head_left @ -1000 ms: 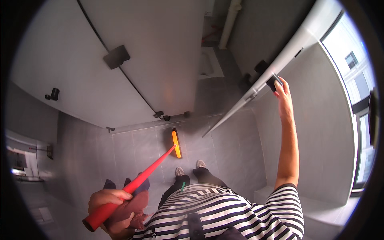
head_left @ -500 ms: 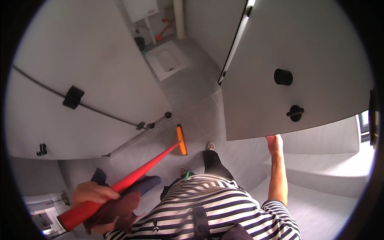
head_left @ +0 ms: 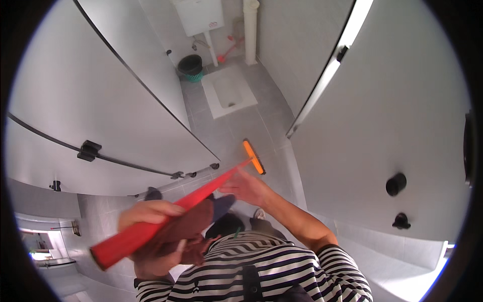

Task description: The person cleans a window sill with a cloth, then sweeps the tiled floor of a public restroom using a broom and dustpan. They also wipe the surfaces of the toilet stalls and the window sill again before sweeping the floor around the urinals and sinks.

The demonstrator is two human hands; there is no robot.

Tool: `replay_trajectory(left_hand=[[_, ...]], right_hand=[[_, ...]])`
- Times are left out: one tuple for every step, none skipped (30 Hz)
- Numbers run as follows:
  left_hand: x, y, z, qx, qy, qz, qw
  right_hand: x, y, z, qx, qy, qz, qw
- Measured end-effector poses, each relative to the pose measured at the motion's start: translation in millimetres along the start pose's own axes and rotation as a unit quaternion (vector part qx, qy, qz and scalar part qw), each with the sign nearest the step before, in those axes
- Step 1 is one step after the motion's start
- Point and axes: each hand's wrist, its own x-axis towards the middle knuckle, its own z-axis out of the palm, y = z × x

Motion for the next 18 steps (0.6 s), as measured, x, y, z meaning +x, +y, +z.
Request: replay_trajectory(left_hand=[[2, -8, 6, 0.015, -0.008, 0.007, 1.000], [7, -20, 5, 0.054, -0.042, 0.045, 0.997], [13, -28, 9, 0.025, -0.037, 0.036, 0.998], [20, -35, 17, -0.003, -0.033, 0.027, 0.999], [18, -49, 13, 0.024, -0.060, 0.063, 0.996], [21, -62, 14, 0.041, -0.092, 0.100, 0.990], [20, -64, 18, 0.118, -0.102, 0.131, 0.979], [25, -66, 24, 0.190, -0.113, 0.161, 0.962], [30, -78, 26, 0.234, -0.076, 0.198, 0.949], [35, -91, 25, 0.218, -0.063, 0.170, 0.959], [39, -102, 24, 0.203, -0.050, 0.144, 0.967], [45, -110, 22, 0.191, -0.036, 0.115, 0.974], [56, -116, 25, 0.229, -0.030, 0.167, 0.959], [60, -122, 31, 0.242, -0.035, 0.172, 0.954], [52, -130, 28, 0.285, -0.028, 0.158, 0.945], [48, -134, 29, 0.323, -0.021, 0.152, 0.934], [47, -135, 29, 0.353, -0.026, 0.133, 0.926], [43, -140, 31, 0.395, -0.029, 0.121, 0.910]], right_hand=[[17, -9, 14, 0.040, 0.028, -0.017, 0.999], [35, -18, 27, 0.079, 0.057, -0.036, 0.995], [48, -30, 36, 0.120, 0.084, -0.056, 0.988], [57, -47, 34, 0.118, 0.082, -0.062, 0.988], [69, -54, 25, 0.121, 0.078, -0.060, 0.988], [70, -66, 9, 0.116, 0.083, -0.065, 0.988], [72, -77, -6, 0.102, 0.053, -0.060, 0.992], [78, -95, -24, 0.045, 0.089, -0.084, 0.991], [86, -119, -34, -0.013, 0.118, -0.102, 0.988], [82, -151, -41, -0.041, 0.130, -0.086, 0.987], [73, -189, -49, -0.069, 0.140, -0.072, 0.985], [70, -218, -59, -0.099, 0.150, -0.031, 0.983], [60, -246, -79, -0.126, 0.166, 0.005, 0.978], [48, -282, -150, -0.078, 0.126, 0.098, 0.984], [49, -283, -143, -0.076, 0.205, 0.126, 0.968], [48, -286, -138, -0.161, 0.224, 0.074, 0.958], [45, -289, -137, -0.242, 0.243, 0.017, 0.939], [47, -293, -136, -0.317, 0.259, -0.038, 0.912]])
